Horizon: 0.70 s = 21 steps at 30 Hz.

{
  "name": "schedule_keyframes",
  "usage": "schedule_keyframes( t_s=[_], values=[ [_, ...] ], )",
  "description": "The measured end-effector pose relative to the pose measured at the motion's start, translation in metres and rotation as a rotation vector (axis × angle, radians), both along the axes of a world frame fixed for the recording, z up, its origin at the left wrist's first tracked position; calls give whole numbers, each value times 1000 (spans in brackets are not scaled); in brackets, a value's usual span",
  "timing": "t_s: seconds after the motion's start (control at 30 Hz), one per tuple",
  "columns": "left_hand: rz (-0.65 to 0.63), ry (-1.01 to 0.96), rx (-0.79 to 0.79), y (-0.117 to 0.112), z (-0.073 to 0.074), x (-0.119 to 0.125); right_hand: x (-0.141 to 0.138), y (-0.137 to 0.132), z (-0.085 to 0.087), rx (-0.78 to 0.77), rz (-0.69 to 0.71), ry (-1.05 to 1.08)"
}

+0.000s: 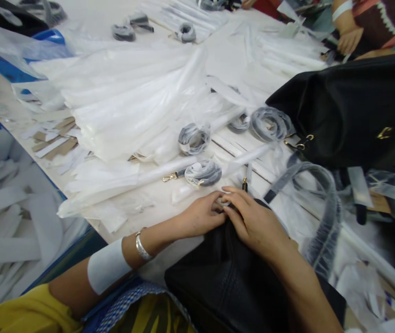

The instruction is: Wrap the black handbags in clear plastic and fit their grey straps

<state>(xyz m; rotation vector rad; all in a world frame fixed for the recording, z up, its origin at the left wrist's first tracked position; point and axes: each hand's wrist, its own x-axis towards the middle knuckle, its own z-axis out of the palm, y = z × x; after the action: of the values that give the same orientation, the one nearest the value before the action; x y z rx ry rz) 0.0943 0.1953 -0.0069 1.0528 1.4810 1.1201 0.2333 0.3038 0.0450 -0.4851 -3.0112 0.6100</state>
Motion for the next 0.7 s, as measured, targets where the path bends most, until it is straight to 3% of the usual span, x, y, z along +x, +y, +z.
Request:
schedule_keyframes(
  t_s=[0.23, 0.57, 0.7],
  values=[
    [141, -25, -15, -5, 9, 6, 4, 8, -1, -73, 80, -158],
    [165, -349, -32, -32, 3, 14, -1, 13, -3, -122, 108, -184],
    [62, -326, -131, -54, 8, 16, -5, 14, 3, -111, 22, -220]
  ],
)
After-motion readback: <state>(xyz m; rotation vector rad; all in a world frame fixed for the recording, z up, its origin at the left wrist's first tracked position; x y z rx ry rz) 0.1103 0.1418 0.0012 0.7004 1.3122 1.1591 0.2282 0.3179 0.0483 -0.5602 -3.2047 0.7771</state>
